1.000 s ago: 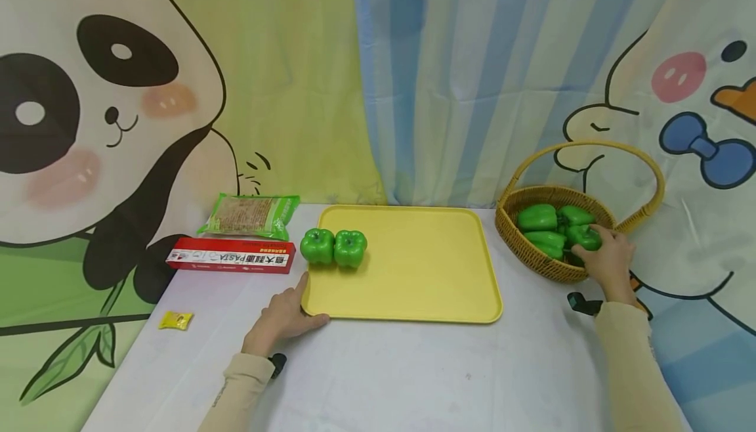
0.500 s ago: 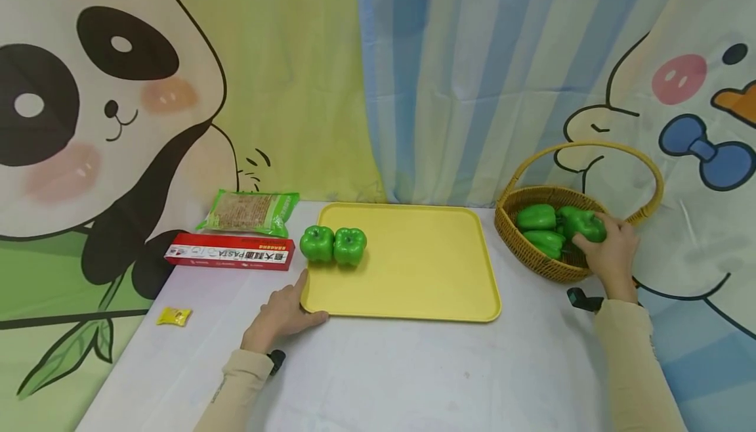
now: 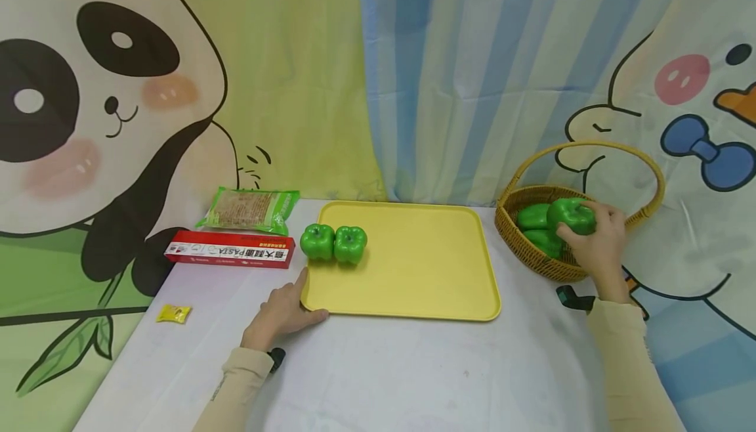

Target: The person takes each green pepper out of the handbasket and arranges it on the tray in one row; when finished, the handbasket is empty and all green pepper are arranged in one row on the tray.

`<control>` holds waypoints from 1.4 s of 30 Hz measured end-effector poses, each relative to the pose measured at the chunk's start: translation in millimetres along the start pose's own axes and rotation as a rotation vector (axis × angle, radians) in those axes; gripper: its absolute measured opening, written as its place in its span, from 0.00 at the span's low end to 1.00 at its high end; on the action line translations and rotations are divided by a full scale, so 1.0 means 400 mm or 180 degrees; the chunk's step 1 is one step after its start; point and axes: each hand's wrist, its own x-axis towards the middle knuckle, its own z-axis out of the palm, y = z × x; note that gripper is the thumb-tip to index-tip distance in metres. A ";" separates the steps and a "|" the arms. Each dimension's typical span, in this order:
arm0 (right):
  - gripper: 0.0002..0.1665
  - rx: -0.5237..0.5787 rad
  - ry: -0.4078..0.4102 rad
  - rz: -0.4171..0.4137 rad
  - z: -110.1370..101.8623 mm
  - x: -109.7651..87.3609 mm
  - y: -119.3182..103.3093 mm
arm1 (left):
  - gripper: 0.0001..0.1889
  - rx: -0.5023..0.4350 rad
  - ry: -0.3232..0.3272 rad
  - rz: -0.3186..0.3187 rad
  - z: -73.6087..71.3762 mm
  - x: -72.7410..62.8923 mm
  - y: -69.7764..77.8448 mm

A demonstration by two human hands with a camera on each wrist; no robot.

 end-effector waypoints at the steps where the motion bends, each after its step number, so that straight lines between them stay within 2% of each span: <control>1: 0.36 0.0019 -0.0014 -0.0006 0.003 -0.003 -0.007 | 0.61 0.0008 0.0001 0.0006 0.000 0.000 0.000; 6: 0.34 0.0247 0.0002 -0.0188 0.031 -0.019 -0.029 | 0.61 0.0020 -0.0012 -0.0009 0.002 0.001 -0.002; 15: 0.35 0.0407 0.0003 -0.0388 0.094 -0.047 -0.065 | 0.61 -0.0001 -0.0001 0.0000 0.002 0.003 -0.003; 18: 0.35 0.0438 -0.0072 -0.0539 0.115 -0.054 -0.077 | 0.61 0.0007 0.0001 -0.0004 0.002 0.002 -0.003; 24: 0.34 0.0475 -0.0220 -0.0659 0.171 -0.074 -0.099 | 0.61 0.0014 0.0002 0.0006 0.001 0.002 -0.004; 29: 0.34 0.0581 -0.0443 -0.0772 0.225 -0.098 -0.123 | 0.61 0.0011 -0.0008 -0.0007 0.000 0.002 -0.002; 37: 0.36 0.0708 -0.0787 -0.0814 0.326 -0.140 -0.157 | 0.60 0.0024 -0.0001 -0.0005 -0.001 0.000 0.001; 42: 0.39 0.0674 -0.1020 -0.0649 0.374 -0.155 -0.176 | 0.60 0.0027 -0.0012 -0.0014 -0.002 -0.001 0.003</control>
